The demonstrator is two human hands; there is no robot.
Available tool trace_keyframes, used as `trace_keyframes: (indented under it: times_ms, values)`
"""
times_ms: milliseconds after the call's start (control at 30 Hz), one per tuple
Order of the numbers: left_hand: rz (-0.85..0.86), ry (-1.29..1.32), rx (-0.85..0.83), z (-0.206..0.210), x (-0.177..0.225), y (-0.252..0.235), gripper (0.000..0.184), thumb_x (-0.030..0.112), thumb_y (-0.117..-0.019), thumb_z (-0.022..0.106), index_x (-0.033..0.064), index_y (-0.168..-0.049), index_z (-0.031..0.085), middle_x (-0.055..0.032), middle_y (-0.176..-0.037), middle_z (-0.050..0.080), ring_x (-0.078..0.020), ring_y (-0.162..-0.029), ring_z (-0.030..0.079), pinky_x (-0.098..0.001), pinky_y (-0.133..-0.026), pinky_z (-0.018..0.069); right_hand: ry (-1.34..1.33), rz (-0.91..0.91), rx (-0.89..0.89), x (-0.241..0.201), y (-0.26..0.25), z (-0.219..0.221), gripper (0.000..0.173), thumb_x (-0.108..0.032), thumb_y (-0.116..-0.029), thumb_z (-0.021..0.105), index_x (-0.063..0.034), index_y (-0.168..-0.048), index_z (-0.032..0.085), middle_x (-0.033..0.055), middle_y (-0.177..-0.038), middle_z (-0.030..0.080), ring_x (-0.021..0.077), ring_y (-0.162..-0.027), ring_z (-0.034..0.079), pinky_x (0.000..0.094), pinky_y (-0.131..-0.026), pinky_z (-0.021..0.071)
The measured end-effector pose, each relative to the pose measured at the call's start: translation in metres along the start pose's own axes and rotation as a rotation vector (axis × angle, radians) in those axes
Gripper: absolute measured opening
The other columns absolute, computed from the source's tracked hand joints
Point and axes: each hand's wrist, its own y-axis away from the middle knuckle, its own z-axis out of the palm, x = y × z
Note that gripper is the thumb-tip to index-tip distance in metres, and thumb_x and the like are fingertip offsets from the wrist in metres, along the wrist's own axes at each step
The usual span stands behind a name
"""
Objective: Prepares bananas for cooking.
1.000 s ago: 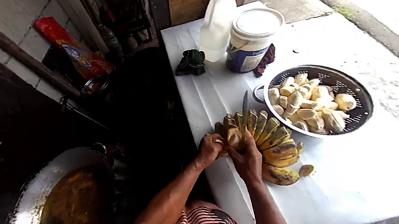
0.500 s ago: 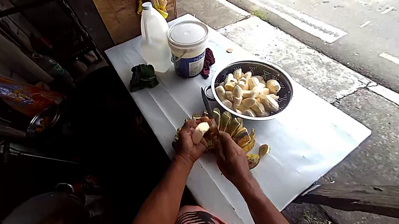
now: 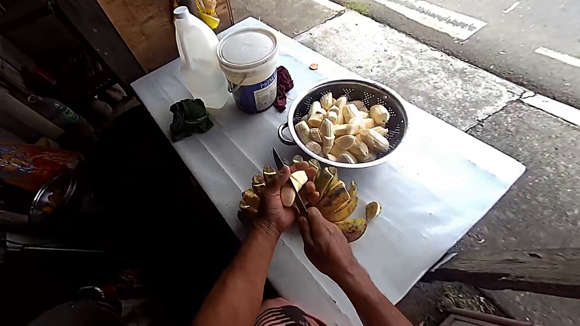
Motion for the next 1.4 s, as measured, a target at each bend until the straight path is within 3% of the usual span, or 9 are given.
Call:
trace_keyframes:
  times_ms: [167,267,333,433,533,667,900,1067,1400]
  values:
    - [-0.046,-0.02,-0.022,0.015,-0.008,-0.025,0.048,0.004,-0.0793,0.057,0.0089,-0.127,0.058,-0.014,-0.117,0.069,-0.0181,-0.081,0.069,-0.0318,-0.07,0.059,-0.419,0.074,-0.011,0.028,-0.009,-0.016,0.036,-0.033,-0.1102,0.038,-0.0049,-0.109,0.06,0.0014,-0.071,0.054,0.012,-0.059,0.054,0.0314,-0.056,0.0491]
    - [0.065,-0.224,0.124,0.047,-0.001,-0.071,0.046,-0.004,-0.096,0.045,0.0086,-0.14,0.049,-0.014,-0.114,0.065,-0.0186,-0.08,0.068,-0.0303,-0.068,0.0587,-0.806,0.128,0.229,0.036,-0.003,-0.039,0.035,-0.026,-0.1103,0.035,-0.0014,-0.12,0.059,-0.0012,-0.065,0.051,0.0098,-0.045,0.047,0.0274,-0.041,0.0471]
    - [0.224,-0.565,0.163,0.055,0.002,-0.118,0.061,-0.001,-0.1021,0.05,0.0049,-0.159,0.029,-0.0174,-0.141,0.053,-0.0211,-0.11,0.066,-0.0353,-0.093,0.057,-0.885,0.158,0.326,0.047,0.002,-0.052,0.034,-0.023,-0.1105,0.033,-0.001,-0.121,0.056,-0.0033,-0.063,0.049,0.008,-0.043,0.046,0.0247,-0.04,0.0467]
    - [0.269,-1.415,0.157,0.046,0.003,-0.174,0.087,0.031,-0.1022,0.062,0.0022,-0.165,0.009,-0.0254,-0.169,0.014,-0.0344,-0.156,0.021,-0.0505,-0.127,0.0228,-0.915,0.267,0.417,0.069,0.014,-0.054,0.033,-0.021,-0.1104,0.031,-0.0012,-0.121,0.055,-0.0042,-0.06,0.048,0.0069,-0.041,0.045,0.0232,-0.038,0.046]
    - [0.046,-1.983,0.186,0.045,-0.012,-0.187,0.093,0.054,-0.0944,0.068,0.011,-0.164,0.024,-0.0272,-0.166,0.023,-0.0452,-0.152,0.027,-0.0624,-0.12,0.0267,-0.903,0.38,0.469,0.093,0.03,-0.047,0.032,-0.022,-0.1106,0.032,-0.0021,-0.121,0.055,-0.0033,-0.059,0.048,0.0067,-0.039,0.045,0.0224,-0.037,0.045]
    - [0.161,-2.158,0.176,0.029,-0.027,-0.201,0.049,0.012,-0.0957,0.061,0.0226,-0.144,0.06,-0.0226,-0.151,0.049,-0.0423,-0.144,0.041,-0.0587,-0.115,0.0378,-0.883,0.518,0.463,0.117,0.052,-0.035,0.034,-0.023,-0.1109,0.033,-0.0016,-0.123,0.055,-0.0015,-0.059,0.047,0.0086,-0.039,0.043,0.0241,-0.036,0.043]
    - [0.255,-1.532,0.039,0.036,-0.005,-0.178,0.072,0.032,-0.1027,0.042,0.0052,-0.165,0.016,-0.0227,-0.171,0.007,-0.034,-0.159,0.006,-0.0509,-0.129,0.0077,-0.606,0.504,0.449,0.117,0.051,-0.029,0.036,-0.031,-0.11,0.037,-0.0023,-0.121,0.056,0.0004,-0.07,0.053,0.0105,-0.049,0.052,0.0286,-0.045,0.0495]
    - [0.155,-0.491,0.16,0.058,-0.004,-0.119,0.097,0.078,-0.0954,-0.002,0.0122,-0.166,0.005,-0.0154,-0.172,0.013,-0.0313,-0.157,0.018,-0.0556,-0.124,0.0232,-0.241,0.144,0.382,0.068,0.018,-0.025,0.04,-0.029,-0.1093,0.036,-0.0017,-0.099,0.063,0.007,-0.07,0.057,0.0198,-0.06,0.059,0.0398,-0.055,0.0496]
    - [0.05,-0.291,0.216,0.04,0.005,-0.032,0.112,0.091,-0.0832,-0.004,0.0183,-0.165,0.015,-0.0112,-0.168,0.027,-0.0298,-0.151,0.033,-0.053,-0.119,0.0341,0.006,0.075,-0.116,0.022,-0.014,-0.023,0.045,-0.036,-0.1099,0.027,-0.0052,-0.111,0.06,0.0146,-0.088,0.067,0.0331,-0.087,0.07,0.0516,-0.072,0.0535]
